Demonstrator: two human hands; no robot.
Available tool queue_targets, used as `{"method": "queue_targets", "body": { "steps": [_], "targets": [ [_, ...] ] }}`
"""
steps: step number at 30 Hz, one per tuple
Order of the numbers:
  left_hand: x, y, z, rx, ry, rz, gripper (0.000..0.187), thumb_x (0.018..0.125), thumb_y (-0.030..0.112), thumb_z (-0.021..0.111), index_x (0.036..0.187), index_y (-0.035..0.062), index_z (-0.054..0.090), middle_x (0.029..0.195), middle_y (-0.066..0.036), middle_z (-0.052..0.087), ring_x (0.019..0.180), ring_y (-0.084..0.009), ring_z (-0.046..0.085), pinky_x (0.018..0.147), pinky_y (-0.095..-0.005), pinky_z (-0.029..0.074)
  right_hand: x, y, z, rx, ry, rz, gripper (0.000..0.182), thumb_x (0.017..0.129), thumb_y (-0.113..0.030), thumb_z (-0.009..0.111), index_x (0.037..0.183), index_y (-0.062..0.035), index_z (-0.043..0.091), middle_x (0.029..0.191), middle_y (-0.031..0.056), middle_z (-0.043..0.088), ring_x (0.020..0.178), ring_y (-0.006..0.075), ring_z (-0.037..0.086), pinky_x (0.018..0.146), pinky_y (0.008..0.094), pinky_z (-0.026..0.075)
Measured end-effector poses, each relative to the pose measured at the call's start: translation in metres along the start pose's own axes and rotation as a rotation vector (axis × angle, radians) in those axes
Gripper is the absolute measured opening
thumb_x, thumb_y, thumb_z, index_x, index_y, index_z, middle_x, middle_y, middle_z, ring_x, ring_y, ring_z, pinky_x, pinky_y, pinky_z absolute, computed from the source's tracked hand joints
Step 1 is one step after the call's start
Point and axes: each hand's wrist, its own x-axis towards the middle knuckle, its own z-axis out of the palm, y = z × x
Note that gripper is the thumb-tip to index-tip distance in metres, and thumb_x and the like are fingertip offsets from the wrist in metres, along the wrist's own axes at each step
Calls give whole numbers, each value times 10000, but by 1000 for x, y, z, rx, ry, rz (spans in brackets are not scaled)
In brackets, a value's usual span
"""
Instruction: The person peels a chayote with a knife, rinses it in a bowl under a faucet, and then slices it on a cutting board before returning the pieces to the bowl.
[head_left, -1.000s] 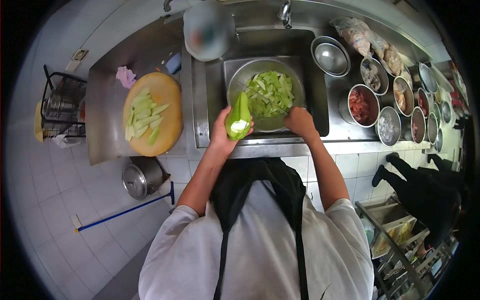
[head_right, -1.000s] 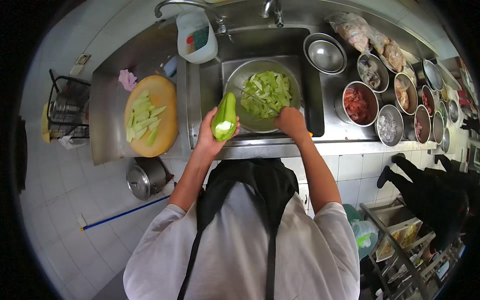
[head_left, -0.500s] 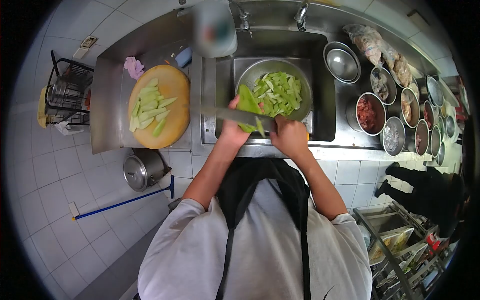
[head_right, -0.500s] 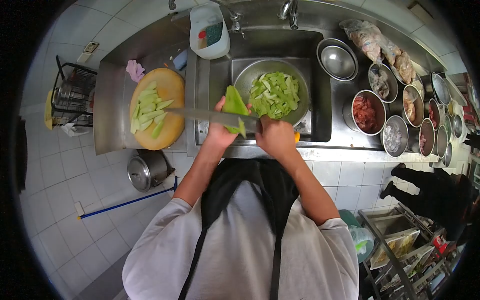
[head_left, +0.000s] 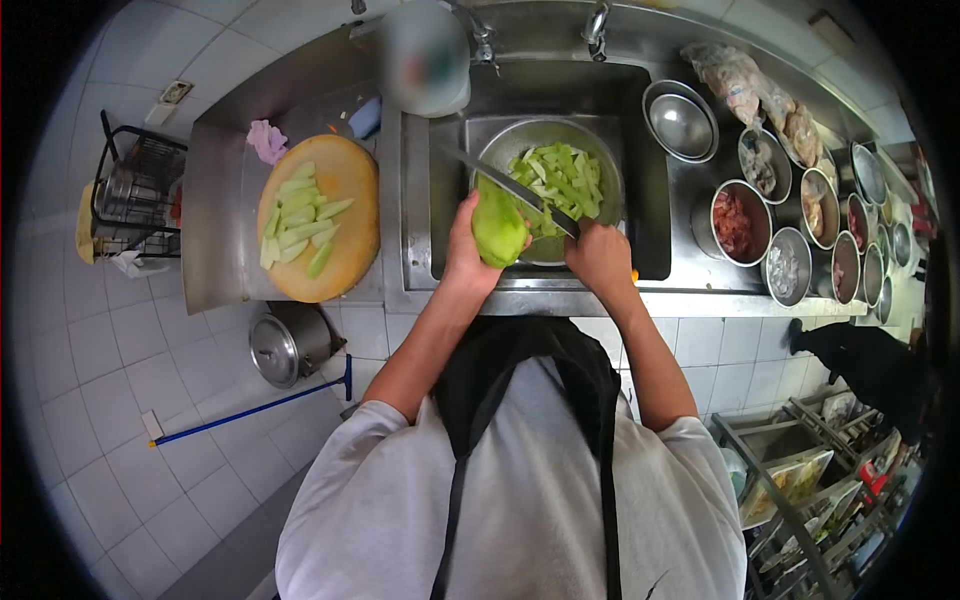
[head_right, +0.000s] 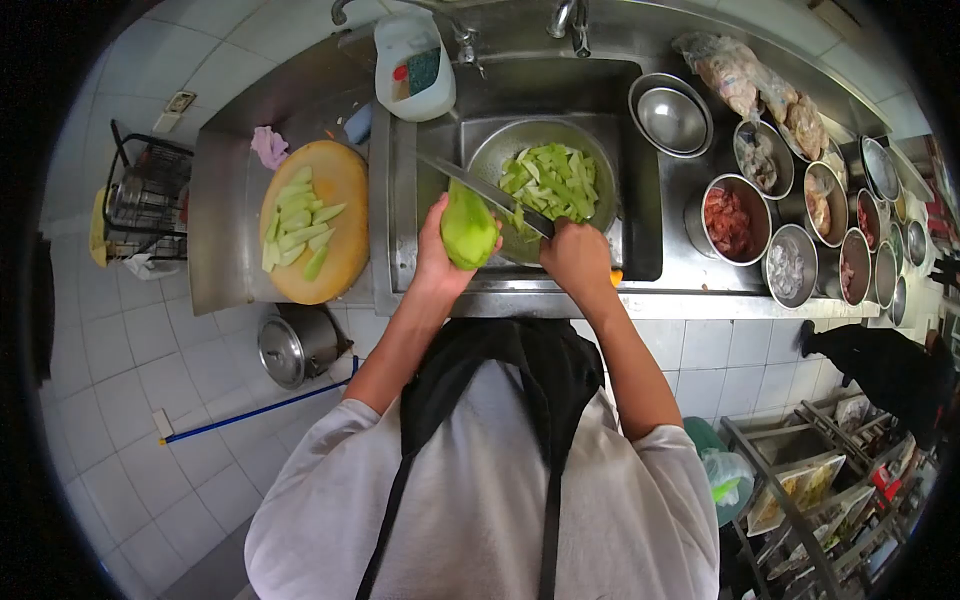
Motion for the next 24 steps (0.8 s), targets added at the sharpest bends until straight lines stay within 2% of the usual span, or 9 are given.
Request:
{"method": "queue_targets", "body": {
  "steps": [1, 2, 6, 9, 12, 15, 18, 22, 24],
  "targets": [
    [-1, 3, 3, -10, 24, 9, 472, 982, 522, 543, 1235, 127, 597, 1153, -91, 659, 1041, -278, 649, 854, -490, 532, -1, 1, -2, 30, -25, 17, 218, 762, -220, 698, 810, -8, 686, 701, 241, 679, 704, 412, 700, 678, 501, 572],
    [-3, 4, 7, -20, 49, 13, 471, 982, 515, 546, 1240, 124, 597, 1149, -87, 659, 1040, -278, 647, 864, -488, 533, -5, 0, -3, 81, -20, -6, 216, 757, -208, 690, 774, 1, 639, 708, 252, 667, 706, 438, 682, 701, 528, 553],
    [6, 0, 7, -70, 72, 39, 462, 976, 487, 572, 1237, 108, 615, 1096, -93, 677, 1008, -282, 658, 902, -476, 542, -11, -26, -16, 119, -1, -213, 203, 756, -221, 711, 798, -29, 661, 681, 228, 668, 655, 420, 676, 657, 515, 552],
    [9, -3, 3, -97, 38, 33, 462, 971, 449, 593, 1269, 96, 585, 1183, -96, 667, 1069, -290, 652, 936, -470, 533, -14, -39, -22, 84, -26, -269, 187, 763, -207, 709, 794, -36, 642, 678, 213, 672, 632, 403, 678, 638, 501, 553],
    [7, -4, 3, -124, 25, 1, 454, 957, 428, 624, 1270, 101, 591, 1189, -92, 664, 1086, -283, 647, 945, -478, 529, -12, -40, -21, 71, 36, -271, 168, 766, -189, 705, 790, -41, 630, 673, 198, 675, 607, 388, 679, 622, 489, 554],
    [2, -1, 7, -122, 76, -3, 449, 956, 477, 606, 1198, 100, 644, 1054, -101, 696, 986, -274, 674, 889, -452, 546, -11, -36, -16, 20, 75, -263, 147, 782, -178, 686, 784, -42, 632, 672, 191, 678, 594, 379, 679, 616, 480, 556],
    [-3, 6, -1, -54, 77, -28, 482, 959, 509, 586, 1196, 92, 637, 1028, -113, 699, 965, -298, 680, 823, -451, 550, -6, -22, -6, -25, 41, -197, 162, 787, -191, 678, 782, -31, 649, 674, 202, 677, 612, 387, 683, 631, 491, 562],
    [-19, 17, 8, 42, 91, -129, 493, 981, 514, 544, 1187, 75, 628, 1014, -148, 692, 924, -360, 679, 737, -476, 550, 9, 15, 8, -35, 30, -4, 192, 768, -207, 676, 787, -17, 691, 685, 231, 671, 688, 417, 689, 677, 513, 568],
    [-13, 15, 3, 20, 51, -110, 490, 982, 509, 546, 1190, 74, 627, 1025, -147, 691, 935, -359, 678, 748, -476, 553, 6, 12, 3, 30, 5, -22, 186, 759, -206, 679, 794, -24, 695, 689, 229, 672, 689, 416, 688, 682, 515, 565]
  ]
}}
